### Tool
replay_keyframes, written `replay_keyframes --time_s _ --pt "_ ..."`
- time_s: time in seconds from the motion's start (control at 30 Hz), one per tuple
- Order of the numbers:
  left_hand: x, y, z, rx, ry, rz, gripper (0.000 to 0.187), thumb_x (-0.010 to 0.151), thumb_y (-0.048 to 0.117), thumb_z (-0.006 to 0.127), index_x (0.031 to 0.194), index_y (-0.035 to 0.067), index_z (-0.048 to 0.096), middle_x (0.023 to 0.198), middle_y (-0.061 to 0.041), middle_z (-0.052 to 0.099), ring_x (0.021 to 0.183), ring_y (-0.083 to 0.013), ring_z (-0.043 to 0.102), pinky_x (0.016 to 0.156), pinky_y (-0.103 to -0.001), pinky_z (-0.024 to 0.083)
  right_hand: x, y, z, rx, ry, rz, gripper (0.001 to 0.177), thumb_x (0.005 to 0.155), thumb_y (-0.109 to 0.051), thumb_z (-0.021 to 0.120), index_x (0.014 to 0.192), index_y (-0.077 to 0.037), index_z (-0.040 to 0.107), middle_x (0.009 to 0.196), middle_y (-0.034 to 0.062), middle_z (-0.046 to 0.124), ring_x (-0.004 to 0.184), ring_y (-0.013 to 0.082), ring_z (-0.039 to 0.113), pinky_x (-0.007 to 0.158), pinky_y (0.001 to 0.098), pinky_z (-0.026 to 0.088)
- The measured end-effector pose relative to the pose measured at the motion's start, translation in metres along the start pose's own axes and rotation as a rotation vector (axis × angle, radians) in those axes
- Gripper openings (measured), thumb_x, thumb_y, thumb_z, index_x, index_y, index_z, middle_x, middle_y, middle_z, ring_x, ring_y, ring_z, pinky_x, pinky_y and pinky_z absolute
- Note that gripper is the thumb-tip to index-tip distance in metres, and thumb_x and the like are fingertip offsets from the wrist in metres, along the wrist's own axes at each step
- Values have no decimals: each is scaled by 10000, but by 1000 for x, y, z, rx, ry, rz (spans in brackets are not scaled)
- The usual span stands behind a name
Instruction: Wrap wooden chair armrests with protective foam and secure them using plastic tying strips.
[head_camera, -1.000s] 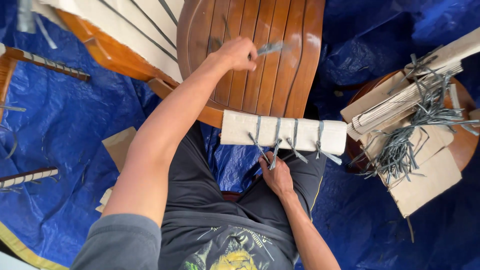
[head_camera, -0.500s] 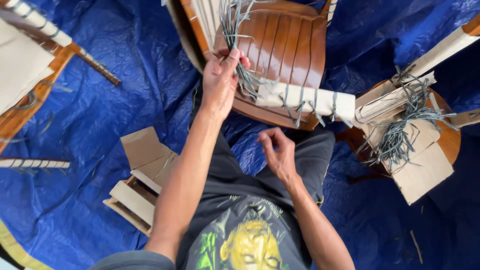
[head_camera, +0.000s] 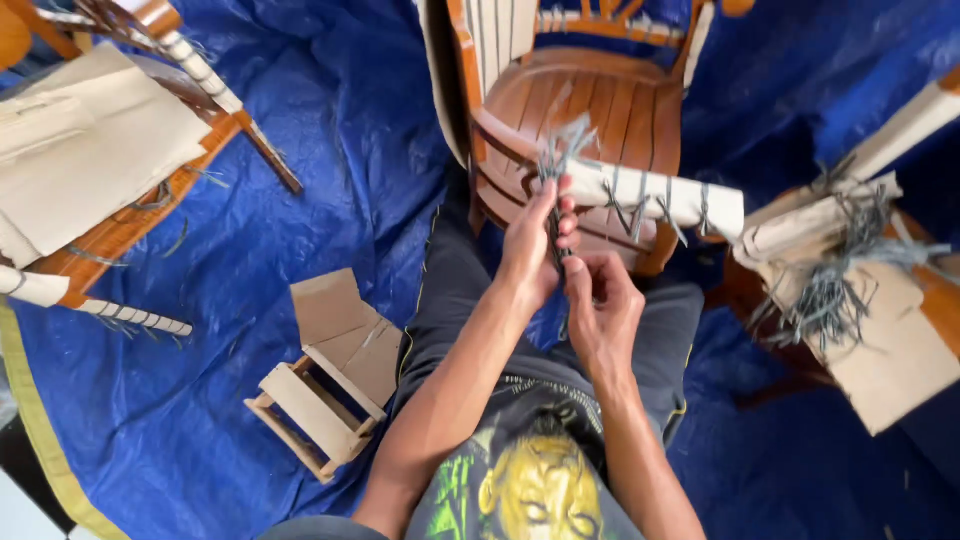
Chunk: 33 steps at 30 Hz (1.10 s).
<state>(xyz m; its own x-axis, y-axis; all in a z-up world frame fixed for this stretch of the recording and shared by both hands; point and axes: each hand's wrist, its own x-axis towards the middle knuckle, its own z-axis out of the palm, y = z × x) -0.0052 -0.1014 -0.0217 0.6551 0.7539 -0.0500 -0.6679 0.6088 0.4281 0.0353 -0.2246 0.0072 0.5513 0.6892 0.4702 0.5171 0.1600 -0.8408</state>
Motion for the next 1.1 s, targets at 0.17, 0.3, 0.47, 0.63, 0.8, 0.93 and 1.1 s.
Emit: replay_keyframes --time_s 0.17,0.3,0.47,0.63,0.8,0.93,1.1 --pt "-21 0 -2 -21 -20 -9 357 1075 315 551 1275 21 583 860 17 510 688 -79 455 571 -218 373 -17 4 -4 145 42 130 197 1077 -173 634 959 -16 630 766 -40 575 691 27 473 597 207 389" --pt "-13 8 -5 -55 -133 62 383 1111 352 531 1273 9 584 842 26 483 701 -76 441 571 -217 364 -15 0 -10 50 146 165 193 1047 -187 657 982 -9 623 763 -31 594 684 28 477 585 210 397" --pt "-18 19 11 -169 -248 68 403 1117 376 493 1295 22 566 862 13 480 743 -97 453 656 -240 398 -13 2 -18 63 209 114 180 1066 -176 654 1014 -7 620 835 -17 604 730 36 493 637 212 426" --pt "14 20 14 -353 -292 50 405 1121 385 456 1299 35 559 847 13 482 729 -87 458 658 -227 419 -4 15 -37 43 245 -49 159 1099 -145 648 1085 9 610 992 23 653 892 78 574 810 243 496" --pt "30 19 22 -403 -355 87 386 1135 369 444 1305 34 533 834 20 484 719 -81 462 669 -226 427 0 14 -53 2 146 91 159 1089 -144 622 1058 9 652 945 52 725 883 92 655 826 245 532" --pt "22 20 29 -389 -354 85 388 1136 364 438 1311 28 524 830 18 481 716 -79 455 665 -225 422 9 10 -60 -139 59 153 161 1064 -135 636 1082 16 690 915 65 732 845 101 642 784 244 523" --pt "15 23 29 -395 -341 46 394 1133 372 436 1311 30 520 823 16 475 702 -78 444 649 -219 413 17 13 -59 302 -136 159 216 1074 -148 600 1206 19 637 1050 5 729 974 49 657 877 203 520"
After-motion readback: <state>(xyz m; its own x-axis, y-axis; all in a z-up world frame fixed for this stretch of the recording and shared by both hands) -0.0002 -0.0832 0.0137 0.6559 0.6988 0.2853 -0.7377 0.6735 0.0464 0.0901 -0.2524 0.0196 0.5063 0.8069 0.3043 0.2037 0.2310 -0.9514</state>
